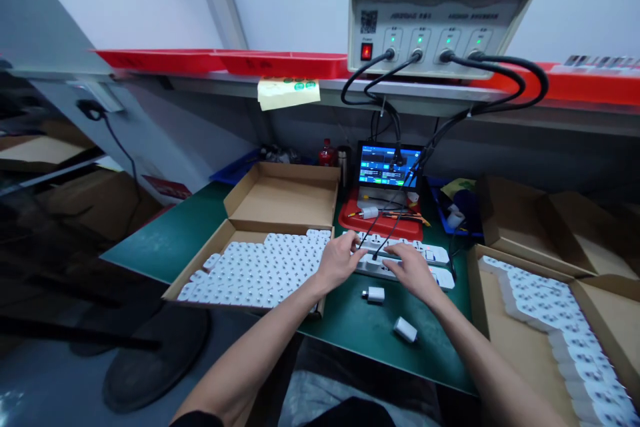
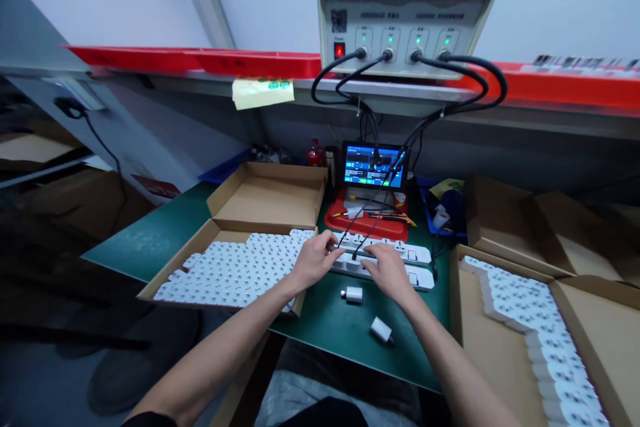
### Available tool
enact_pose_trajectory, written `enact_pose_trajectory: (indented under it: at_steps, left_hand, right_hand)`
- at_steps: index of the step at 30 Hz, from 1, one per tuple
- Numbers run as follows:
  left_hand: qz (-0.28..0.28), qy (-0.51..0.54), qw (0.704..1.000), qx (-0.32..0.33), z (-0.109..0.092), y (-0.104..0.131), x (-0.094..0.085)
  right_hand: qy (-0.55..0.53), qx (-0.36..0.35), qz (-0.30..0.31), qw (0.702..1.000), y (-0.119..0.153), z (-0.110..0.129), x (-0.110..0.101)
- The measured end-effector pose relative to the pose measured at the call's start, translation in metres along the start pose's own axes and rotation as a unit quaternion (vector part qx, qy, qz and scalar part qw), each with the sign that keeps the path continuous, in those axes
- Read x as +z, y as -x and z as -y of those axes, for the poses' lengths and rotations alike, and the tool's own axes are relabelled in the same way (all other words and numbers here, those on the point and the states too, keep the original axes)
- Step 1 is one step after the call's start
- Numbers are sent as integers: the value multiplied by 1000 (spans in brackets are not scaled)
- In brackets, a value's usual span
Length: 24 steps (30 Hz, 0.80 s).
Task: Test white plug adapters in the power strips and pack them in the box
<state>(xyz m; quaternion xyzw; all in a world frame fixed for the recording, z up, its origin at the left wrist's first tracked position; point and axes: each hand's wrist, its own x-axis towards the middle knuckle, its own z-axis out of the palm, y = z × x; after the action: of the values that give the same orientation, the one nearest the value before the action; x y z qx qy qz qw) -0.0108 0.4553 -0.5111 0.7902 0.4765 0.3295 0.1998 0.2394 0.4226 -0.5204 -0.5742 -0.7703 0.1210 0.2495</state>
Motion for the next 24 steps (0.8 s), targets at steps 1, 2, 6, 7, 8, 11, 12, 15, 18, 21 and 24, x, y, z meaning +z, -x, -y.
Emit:
enact_pose_trajectory:
  at_steps: [1,2,6,7,8,11,12,15,18,21,24]
  left_hand:
    - [0,9,1000,-12,8,-3,-2]
    - [12,13,1000,-12,14,-5,-2]
    - [101,1,994,28,25,-16,1]
    - [117,1,993,33,26,-18,1]
    - [124,5,992,37,27,-19,1]
    - [98,45,993,50,26,-20,-2]
    - [84,64,993,56,25,-20,-2]
    - [92,106,988,65,12,-22,4]
    - [142,120,981,54,-11,-27,19]
    - [176,111,977,48,-36,-36,40]
    - [200,78,976,47,-53,-45,58]
  right_hand:
    - [-29,10,-5,1000,-8,7,8]
    - [-53,19,-10,998,-15,13,16]
    - [-104,36,-31,993,-29,25,27]
    - [-112,43,-43,992,-29,23,23]
    - [-123,54,-55,989,-27,20,17]
    - [-138,89,-55,985,-14,1,-12]
    - [-131,98,-42,986,-7,-8,-24]
    - [-90,122,0,988,14,-33,-54]
    - [-65,147,22,987,31,-49,-68]
    - [-55,154,30,986,39,-55,-67]
    - [-52,154,25,986,41,-55,-63]
